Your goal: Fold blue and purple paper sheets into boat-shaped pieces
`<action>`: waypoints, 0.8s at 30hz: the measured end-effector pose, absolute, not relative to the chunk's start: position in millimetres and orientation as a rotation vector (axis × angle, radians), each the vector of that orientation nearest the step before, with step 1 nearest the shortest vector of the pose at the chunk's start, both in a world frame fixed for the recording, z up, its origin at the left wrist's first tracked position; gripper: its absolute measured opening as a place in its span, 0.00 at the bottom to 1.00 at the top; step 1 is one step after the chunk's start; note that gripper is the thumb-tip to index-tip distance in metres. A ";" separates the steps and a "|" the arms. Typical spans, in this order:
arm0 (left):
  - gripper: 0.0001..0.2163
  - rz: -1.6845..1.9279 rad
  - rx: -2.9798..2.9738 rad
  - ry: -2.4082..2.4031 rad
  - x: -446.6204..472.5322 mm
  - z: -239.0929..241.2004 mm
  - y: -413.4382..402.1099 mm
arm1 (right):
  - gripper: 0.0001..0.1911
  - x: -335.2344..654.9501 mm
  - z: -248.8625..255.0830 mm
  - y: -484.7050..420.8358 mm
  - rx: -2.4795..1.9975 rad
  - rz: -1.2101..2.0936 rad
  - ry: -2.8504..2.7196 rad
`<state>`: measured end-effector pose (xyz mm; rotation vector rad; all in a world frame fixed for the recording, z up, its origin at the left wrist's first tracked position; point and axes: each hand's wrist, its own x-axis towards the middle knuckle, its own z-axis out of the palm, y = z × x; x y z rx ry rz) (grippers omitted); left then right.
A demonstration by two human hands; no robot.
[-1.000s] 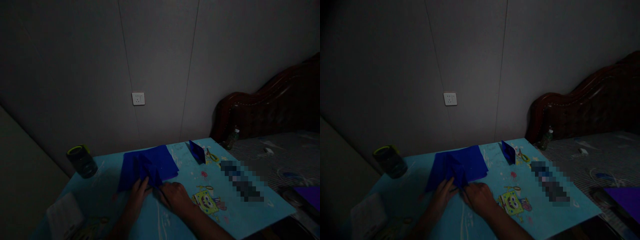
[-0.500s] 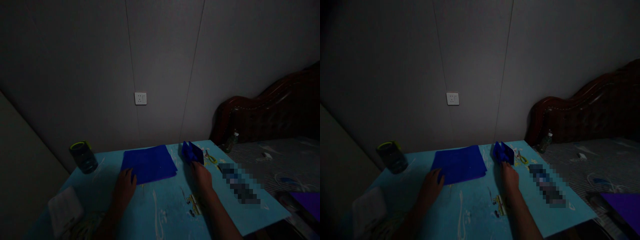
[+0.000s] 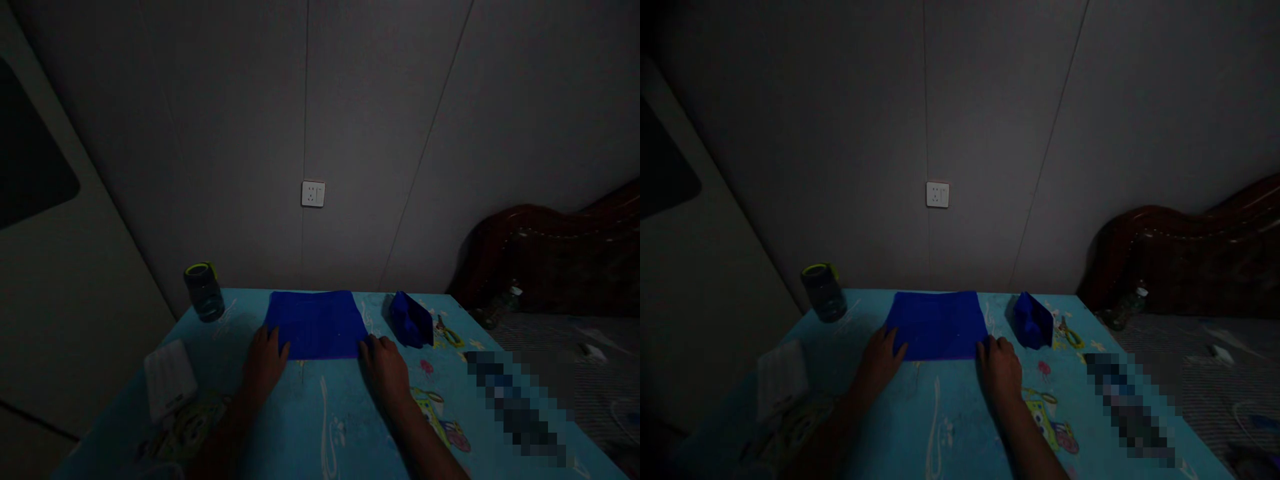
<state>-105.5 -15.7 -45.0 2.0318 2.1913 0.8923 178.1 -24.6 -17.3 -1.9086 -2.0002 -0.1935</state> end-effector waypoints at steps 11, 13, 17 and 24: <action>0.22 1.290 1.629 1.983 -105.2 -28.6 -10.7 | 0.15 192.0 -28.7 -13.9 -1.681 0.198 -1.702; 0.24 1.345 1.510 1.926 -107.7 -25.5 -8.8 | 0.15 192.8 -27.5 -12.5 -1.589 0.324 -1.630; 0.24 1.380 1.282 1.717 -110.1 -18.0 -8.2 | 0.18 189.9 -20.5 -13.9 -1.475 0.435 -1.567; 0.20 1.219 1.160 1.242 -86.6 -0.5 -29.3 | 0.16 185.0 -10.7 -33.8 -1.214 0.547 -1.319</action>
